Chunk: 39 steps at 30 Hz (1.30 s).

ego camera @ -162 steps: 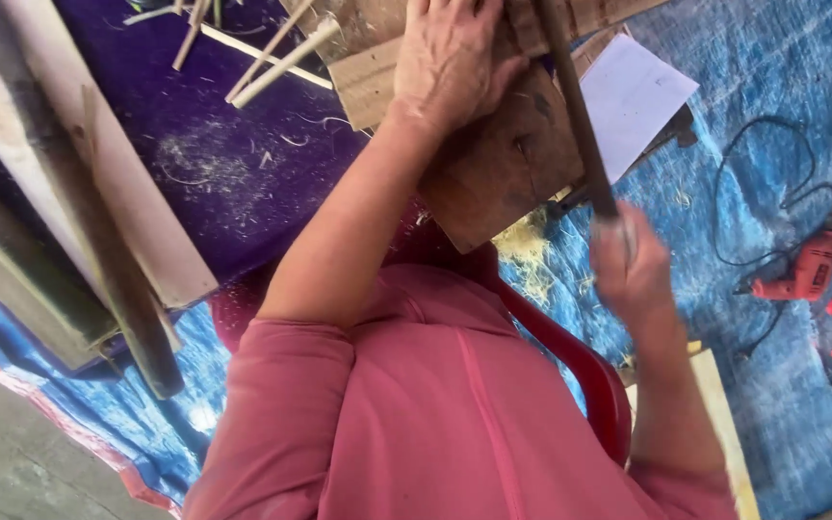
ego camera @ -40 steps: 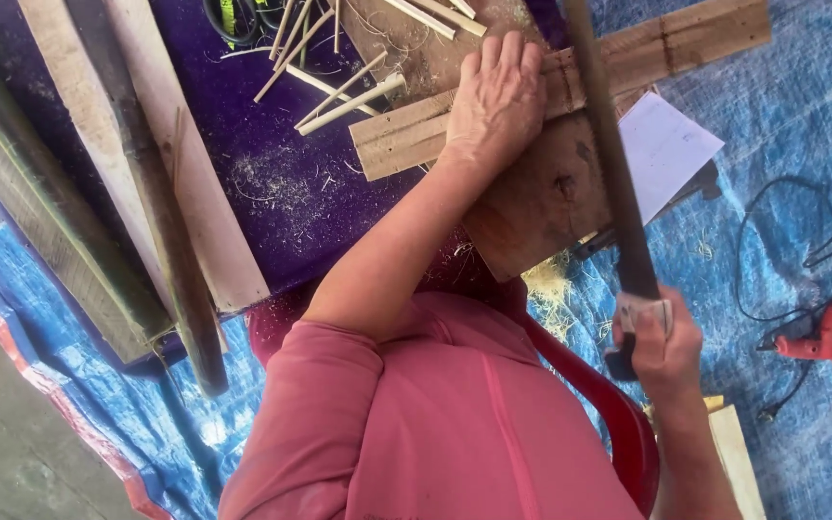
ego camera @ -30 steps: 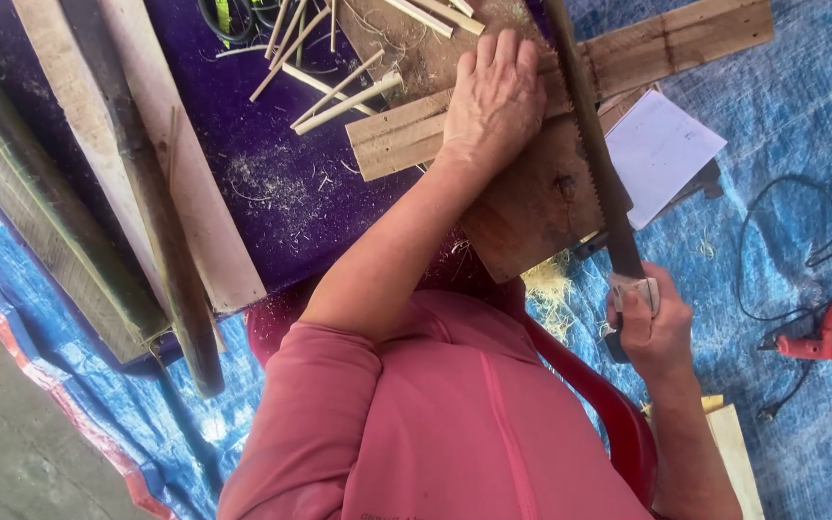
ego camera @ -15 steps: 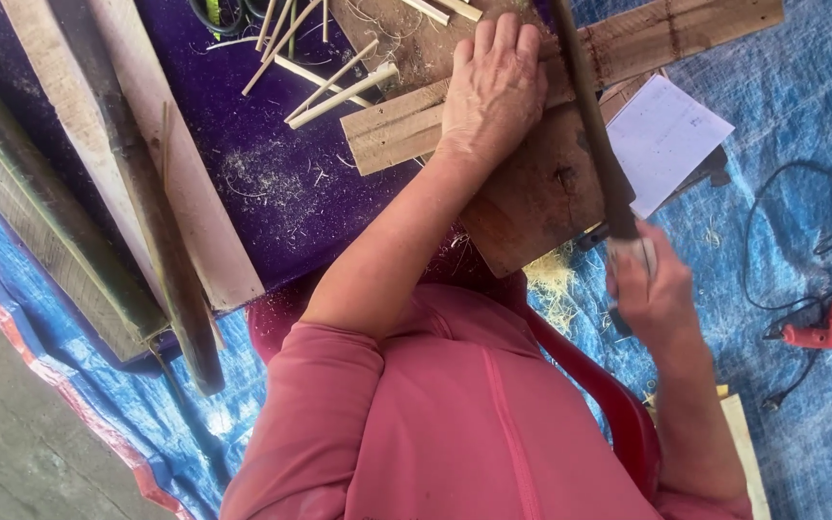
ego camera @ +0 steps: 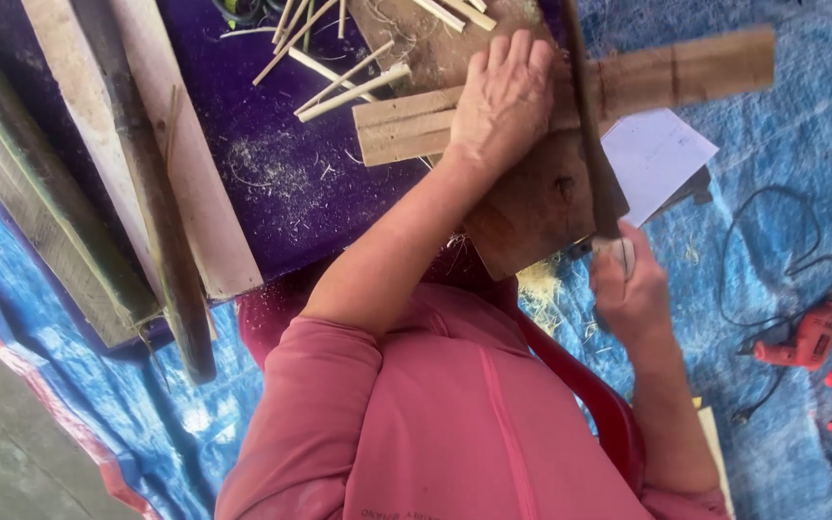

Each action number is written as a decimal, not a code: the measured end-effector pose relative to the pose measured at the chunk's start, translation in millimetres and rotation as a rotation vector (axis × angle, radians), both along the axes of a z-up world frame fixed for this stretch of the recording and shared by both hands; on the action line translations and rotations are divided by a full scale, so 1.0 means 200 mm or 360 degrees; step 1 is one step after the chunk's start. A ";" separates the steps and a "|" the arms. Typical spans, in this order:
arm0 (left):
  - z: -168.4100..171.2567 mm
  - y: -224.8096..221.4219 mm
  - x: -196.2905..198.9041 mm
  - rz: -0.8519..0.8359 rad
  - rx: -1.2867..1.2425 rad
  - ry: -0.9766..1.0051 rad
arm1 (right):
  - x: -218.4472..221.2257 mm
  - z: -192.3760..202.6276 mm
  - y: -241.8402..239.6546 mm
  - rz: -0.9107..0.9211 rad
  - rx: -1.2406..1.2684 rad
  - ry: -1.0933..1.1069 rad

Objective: Using a hand saw to create a series of shallow notches in a wooden plank, likely for an instrument fretboard.

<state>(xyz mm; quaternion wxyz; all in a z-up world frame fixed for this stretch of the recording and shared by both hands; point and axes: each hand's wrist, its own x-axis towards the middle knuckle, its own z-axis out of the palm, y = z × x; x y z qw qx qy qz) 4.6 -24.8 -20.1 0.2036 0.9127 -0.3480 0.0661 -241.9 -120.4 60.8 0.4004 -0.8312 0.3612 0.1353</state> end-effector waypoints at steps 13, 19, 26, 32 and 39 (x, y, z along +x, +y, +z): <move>0.06 0.07 -0.03 -0.0300 0.0489 -0.0127 | -0.06 -0.16 -0.03 -0.0053 0.0235 -0.0680; 0.04 -0.01 0.11 -0.0071 0.0507 -0.0082 | -0.35 -0.06 -0.01 -0.0105 0.0119 -0.0265; 0.02 0.01 0.13 -0.0176 0.0336 -0.0265 | -0.01 0.02 -0.10 0.0090 -0.0068 -0.0241; 0.00 0.01 0.16 -0.0099 0.0133 -0.0120 | 0.06 0.09 -0.05 0.0063 -0.0131 -0.0053; 0.03 0.02 0.14 -0.0130 0.0320 -0.0246 | -0.26 -0.06 -0.11 0.0063 0.0149 -0.0496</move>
